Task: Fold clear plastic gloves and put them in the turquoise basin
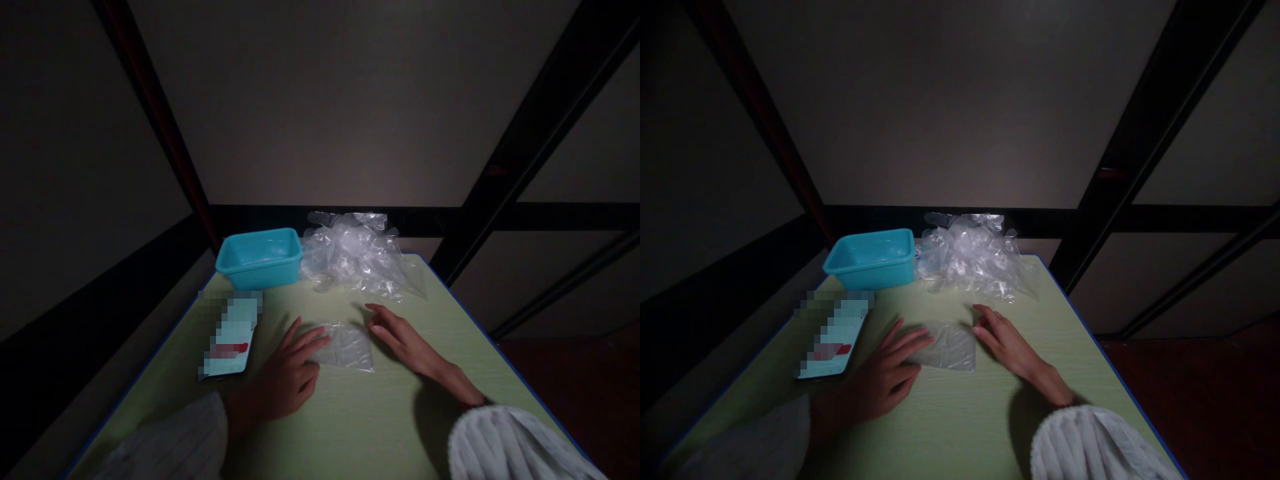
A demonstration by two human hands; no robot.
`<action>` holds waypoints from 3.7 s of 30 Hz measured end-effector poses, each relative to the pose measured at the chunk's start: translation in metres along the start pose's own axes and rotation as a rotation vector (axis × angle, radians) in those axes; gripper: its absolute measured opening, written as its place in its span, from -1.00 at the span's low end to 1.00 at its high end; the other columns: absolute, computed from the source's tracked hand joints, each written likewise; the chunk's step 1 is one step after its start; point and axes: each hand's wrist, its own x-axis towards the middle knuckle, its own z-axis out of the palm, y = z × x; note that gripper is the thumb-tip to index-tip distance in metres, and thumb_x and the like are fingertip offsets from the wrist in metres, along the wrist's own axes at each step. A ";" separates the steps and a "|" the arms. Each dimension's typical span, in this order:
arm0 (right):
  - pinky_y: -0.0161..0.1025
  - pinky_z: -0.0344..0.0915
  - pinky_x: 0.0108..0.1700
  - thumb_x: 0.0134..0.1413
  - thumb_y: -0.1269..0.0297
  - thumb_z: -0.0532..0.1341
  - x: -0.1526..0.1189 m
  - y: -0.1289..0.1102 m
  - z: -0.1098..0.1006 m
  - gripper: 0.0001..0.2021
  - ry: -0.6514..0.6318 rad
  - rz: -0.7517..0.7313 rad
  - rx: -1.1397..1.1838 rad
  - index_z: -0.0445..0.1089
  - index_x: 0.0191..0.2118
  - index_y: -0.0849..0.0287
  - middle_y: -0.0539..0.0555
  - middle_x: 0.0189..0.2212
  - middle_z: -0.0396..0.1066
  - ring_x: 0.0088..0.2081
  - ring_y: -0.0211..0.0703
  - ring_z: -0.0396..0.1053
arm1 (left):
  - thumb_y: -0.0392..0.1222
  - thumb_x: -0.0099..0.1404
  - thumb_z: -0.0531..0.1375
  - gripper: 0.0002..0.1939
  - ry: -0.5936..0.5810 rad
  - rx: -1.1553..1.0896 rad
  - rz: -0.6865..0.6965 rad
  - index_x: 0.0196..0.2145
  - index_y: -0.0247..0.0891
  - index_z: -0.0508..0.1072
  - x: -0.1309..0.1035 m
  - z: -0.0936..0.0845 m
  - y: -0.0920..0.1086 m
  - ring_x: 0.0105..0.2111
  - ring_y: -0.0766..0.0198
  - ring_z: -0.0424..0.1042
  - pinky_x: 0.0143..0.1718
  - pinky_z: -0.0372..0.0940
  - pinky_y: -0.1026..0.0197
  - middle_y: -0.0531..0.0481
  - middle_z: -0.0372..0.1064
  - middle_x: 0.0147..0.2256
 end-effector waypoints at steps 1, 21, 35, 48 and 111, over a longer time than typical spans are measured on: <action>-0.05 0.34 -0.17 0.24 0.00 -0.08 0.000 -0.001 -0.001 -0.55 0.000 0.007 0.002 0.12 0.08 0.20 0.15 -0.30 0.42 -0.26 -0.04 0.40 | -0.41 0.22 0.03 -0.74 0.006 0.004 -0.002 -0.53 -0.24 0.43 0.000 0.001 -0.001 0.16 0.14 0.13 0.25 -0.26 -0.17 -0.05 0.30 0.07; -0.32 0.25 -0.39 0.21 0.00 -0.01 -0.005 -0.021 0.004 -0.64 -0.239 -0.085 0.171 0.29 -0.35 0.20 0.06 -0.44 0.41 -0.41 -0.22 0.36 | -0.37 0.30 -0.09 -0.64 -0.123 0.081 -0.327 0.02 -0.31 0.29 -0.002 0.022 -0.044 0.24 -0.02 -0.10 0.14 -0.09 -0.31 -0.27 -0.01 0.22; -0.24 0.10 -0.30 0.21 0.32 0.11 -0.011 -0.026 0.023 -0.79 -0.108 -0.622 -0.445 0.40 -0.42 0.19 0.00 -0.41 0.42 -0.34 -0.21 0.26 | -0.55 0.14 -0.02 -0.73 0.085 -0.167 -0.004 -0.36 -0.29 0.39 0.004 0.002 -0.018 -0.25 0.23 0.30 -0.20 0.26 0.20 -0.06 0.35 -0.30; -0.22 0.09 -0.28 0.15 0.37 0.18 -0.011 -0.022 0.027 -0.86 -0.090 -0.647 -0.587 0.35 -0.44 0.19 -0.04 -0.43 0.38 -0.34 -0.21 0.23 | -0.52 0.17 0.02 -0.78 -0.080 -0.096 0.022 -0.41 -0.29 0.38 0.003 0.005 -0.020 -0.34 0.25 0.25 -0.25 0.21 0.24 -0.01 0.34 -0.39; -0.21 0.16 -0.30 0.21 0.45 0.05 -0.006 -0.030 0.028 -0.77 -0.188 -0.624 -0.658 0.33 -0.46 0.22 0.02 -0.47 0.35 -0.39 -0.18 0.26 | -0.53 0.15 0.05 -0.79 -0.121 -0.100 -0.003 -0.40 -0.28 0.38 0.004 0.001 -0.017 -0.34 0.26 0.26 -0.25 0.19 0.24 0.01 0.33 -0.37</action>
